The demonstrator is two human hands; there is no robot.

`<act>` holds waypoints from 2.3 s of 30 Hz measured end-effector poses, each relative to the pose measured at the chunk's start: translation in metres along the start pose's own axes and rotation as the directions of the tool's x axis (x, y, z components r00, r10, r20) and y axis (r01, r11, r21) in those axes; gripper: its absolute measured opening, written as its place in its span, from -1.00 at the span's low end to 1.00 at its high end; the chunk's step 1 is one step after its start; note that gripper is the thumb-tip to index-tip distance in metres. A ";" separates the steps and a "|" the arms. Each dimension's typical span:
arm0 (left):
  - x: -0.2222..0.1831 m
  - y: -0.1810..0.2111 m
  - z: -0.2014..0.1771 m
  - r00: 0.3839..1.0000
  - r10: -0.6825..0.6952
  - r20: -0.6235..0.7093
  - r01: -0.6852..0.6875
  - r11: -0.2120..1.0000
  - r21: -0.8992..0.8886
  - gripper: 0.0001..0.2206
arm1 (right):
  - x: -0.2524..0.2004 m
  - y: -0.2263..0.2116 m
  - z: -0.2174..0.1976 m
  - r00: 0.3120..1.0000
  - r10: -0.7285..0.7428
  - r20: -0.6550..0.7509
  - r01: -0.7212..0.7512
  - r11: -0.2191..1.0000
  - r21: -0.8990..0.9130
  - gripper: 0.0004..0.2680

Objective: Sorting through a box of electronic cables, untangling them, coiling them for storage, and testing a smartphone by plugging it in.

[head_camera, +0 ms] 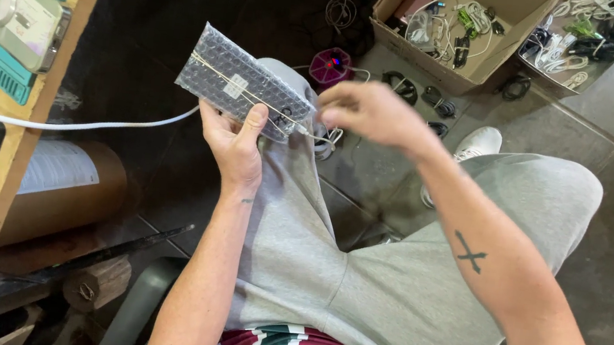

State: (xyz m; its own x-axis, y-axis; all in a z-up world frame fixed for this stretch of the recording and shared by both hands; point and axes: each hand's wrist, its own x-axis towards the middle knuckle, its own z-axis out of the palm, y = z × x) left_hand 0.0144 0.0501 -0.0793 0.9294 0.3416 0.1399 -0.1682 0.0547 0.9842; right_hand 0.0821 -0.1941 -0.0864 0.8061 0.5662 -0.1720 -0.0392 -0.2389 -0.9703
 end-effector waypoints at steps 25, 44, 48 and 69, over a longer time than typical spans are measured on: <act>0.138 0.187 -0.048 0.981 0.153 -0.119 -0.119 0.959 0.256 -0.58 | -0.010 -0.009 -0.016 0.990 0.039 -0.133 -0.008 0.975 0.221 -0.86; 0.163 0.196 -0.045 0.827 0.125 -0.549 0.530 0.155 0.834 -0.54 | -0.009 0.014 -0.081 0.857 0.042 -0.513 0.126 0.950 0.287 -0.89; 0.097 0.165 0.034 0.684 0.612 0.397 -0.579 0.125 0.806 -0.85 | -0.017 -0.003 -0.092 0.822 0.029 -0.568 0.078 0.983 0.163 -0.85; 0.137 -0.571 0.052 0.315 -0.759 0.569 -0.945 -0.200 0.257 -0.65 | -0.026 0.004 -0.155 0.716 0.219 -0.663 -0.362 0.928 -0.084 -0.87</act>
State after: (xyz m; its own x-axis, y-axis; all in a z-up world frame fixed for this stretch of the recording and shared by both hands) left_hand 0.2548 0.0168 -0.6166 0.6079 -0.4677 -0.6416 -0.7605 -0.5751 -0.3013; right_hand 0.1528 -0.3322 -0.0598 0.9600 -0.1703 -0.2224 -0.2784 -0.4934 -0.8240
